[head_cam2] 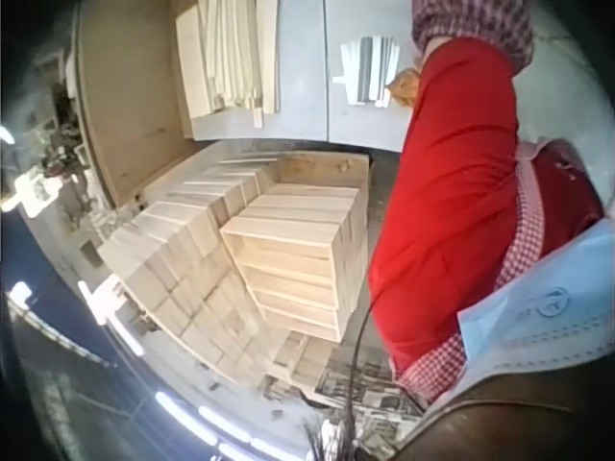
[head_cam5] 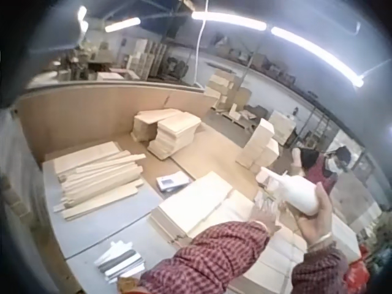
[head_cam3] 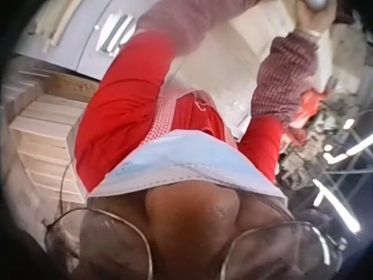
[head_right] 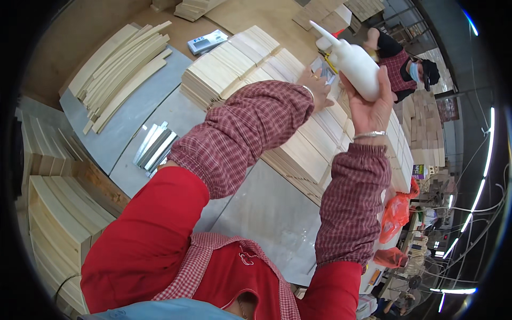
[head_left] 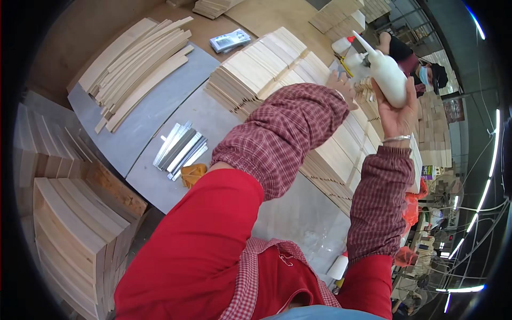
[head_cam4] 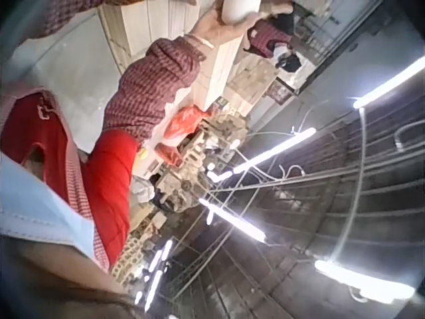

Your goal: Assembling wooden box components by applying glue and using a nail gun at a factory workbench.

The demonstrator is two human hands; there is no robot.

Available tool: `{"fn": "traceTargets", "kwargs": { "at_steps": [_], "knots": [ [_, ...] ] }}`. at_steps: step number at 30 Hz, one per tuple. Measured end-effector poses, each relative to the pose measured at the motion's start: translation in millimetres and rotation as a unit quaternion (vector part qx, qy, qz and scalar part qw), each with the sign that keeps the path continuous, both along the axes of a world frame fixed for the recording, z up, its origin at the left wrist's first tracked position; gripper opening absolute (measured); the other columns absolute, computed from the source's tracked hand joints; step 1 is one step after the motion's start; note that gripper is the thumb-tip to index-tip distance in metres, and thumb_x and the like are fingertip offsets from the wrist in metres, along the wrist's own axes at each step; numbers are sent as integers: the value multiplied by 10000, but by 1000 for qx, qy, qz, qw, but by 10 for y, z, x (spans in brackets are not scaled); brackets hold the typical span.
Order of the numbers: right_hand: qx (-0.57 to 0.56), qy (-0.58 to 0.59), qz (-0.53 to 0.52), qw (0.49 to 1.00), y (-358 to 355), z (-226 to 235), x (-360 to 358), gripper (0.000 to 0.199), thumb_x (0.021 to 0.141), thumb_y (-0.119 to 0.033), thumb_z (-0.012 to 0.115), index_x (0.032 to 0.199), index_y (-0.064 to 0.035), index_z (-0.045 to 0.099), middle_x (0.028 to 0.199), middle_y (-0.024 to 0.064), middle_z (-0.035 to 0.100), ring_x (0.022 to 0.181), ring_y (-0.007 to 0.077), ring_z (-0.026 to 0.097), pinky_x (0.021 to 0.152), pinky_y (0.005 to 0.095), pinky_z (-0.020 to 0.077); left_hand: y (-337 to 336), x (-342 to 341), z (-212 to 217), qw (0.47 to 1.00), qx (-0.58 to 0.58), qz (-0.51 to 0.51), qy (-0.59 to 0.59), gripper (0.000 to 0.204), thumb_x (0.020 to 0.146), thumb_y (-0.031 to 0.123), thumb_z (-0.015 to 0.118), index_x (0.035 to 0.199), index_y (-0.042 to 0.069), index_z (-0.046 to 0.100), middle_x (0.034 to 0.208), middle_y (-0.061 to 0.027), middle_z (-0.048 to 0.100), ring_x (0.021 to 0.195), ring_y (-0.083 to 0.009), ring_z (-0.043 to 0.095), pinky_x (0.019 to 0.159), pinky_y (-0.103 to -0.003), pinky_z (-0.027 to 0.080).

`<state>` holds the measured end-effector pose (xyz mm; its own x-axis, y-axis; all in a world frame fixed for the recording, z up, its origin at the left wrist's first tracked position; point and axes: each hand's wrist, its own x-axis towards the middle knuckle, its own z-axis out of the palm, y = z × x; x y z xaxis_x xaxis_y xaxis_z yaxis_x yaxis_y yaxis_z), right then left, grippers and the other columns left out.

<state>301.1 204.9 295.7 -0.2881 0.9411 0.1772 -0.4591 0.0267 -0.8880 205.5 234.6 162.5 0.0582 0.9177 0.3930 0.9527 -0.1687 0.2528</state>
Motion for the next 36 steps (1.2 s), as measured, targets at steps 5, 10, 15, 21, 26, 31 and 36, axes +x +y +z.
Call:
{"fn": "traceTargets", "kwargs": {
  "at_steps": [5, 10, 15, 21, 26, 31, 36],
  "knots": [
    [-28, -18, 75, 997, 176, -120, -580, 562, 752, -201, 740, 1172, 29, 446, 1159, 234, 469, 1086, 429, 499, 941, 561, 450, 61, 9, 109, 991, -131, -10, -7, 463, 917, 428, 378, 1146, 85, 589, 1251, -117, 533, 1172, -260, 434, 994, -537, 158],
    [-41, -68, 107, 991, 223, -264, -1000, 573, 759, -216, 728, 1184, 34, 437, 1174, 246, 445, 1082, 431, 502, 923, 546, 470, 361, 152, -152, 993, -90, 3, -71, 456, 921, 425, 370, 1155, 96, 581, 1259, -110, 526, 1174, -256, 433, 999, -520, 169],
    [0, -172, 169, 971, 187, -258, -1370, 630, 760, -229, 717, 1237, 33, 400, 1208, 250, 418, 1112, 438, 479, 906, 538, 485, 759, 297, -319, 989, -40, 25, -142, 448, 926, 422, 359, 1166, 109, 571, 1269, -102, 517, 1178, -252, 432, 1004, -498, 183],
    [54, -275, 166, 946, 144, -267, -1607, 590, 745, -251, 711, 1203, 38, 478, 1157, 257, 482, 1044, 425, 535, 804, 460, 549, 1164, 646, -530, 973, 27, 29, -225, 439, 931, 419, 347, 1179, 125, 558, 1281, -92, 507, 1182, -248, 431, 1011, -472, 199],
    [36, -351, 199, 914, -98, -253, -1925, 590, 739, -262, 714, 1199, 34, 493, 1152, 256, 493, 1009, 415, 559, 772, 454, 560, 1919, 840, -407, 952, 84, 66, -288, 432, 936, 416, 336, 1189, 138, 548, 1291, -84, 499, 1185, -244, 430, 1016, -451, 213],
    [83, -347, 224, 907, -49, -373, -1947, 590, 737, -286, 715, 1191, 33, 516, 1166, 253, 497, 1026, 408, 556, 779, 456, 554, 2415, 989, -583, 927, 135, 88, -339, 425, 941, 413, 325, 1200, 152, 538, 1301, -76, 490, 1188, -240, 429, 1022, -429, 227],
    [78, -392, 208, 893, -54, -323, -1933, 587, 736, -298, 714, 1180, 40, 530, 1166, 245, 506, 1031, 400, 558, 783, 451, 553, 2410, 1283, -990, 898, 183, 94, -388, 419, 946, 411, 315, 1211, 165, 528, 1311, -68, 481, 1192, -235, 428, 1027, -407, 241]
  ]
}}
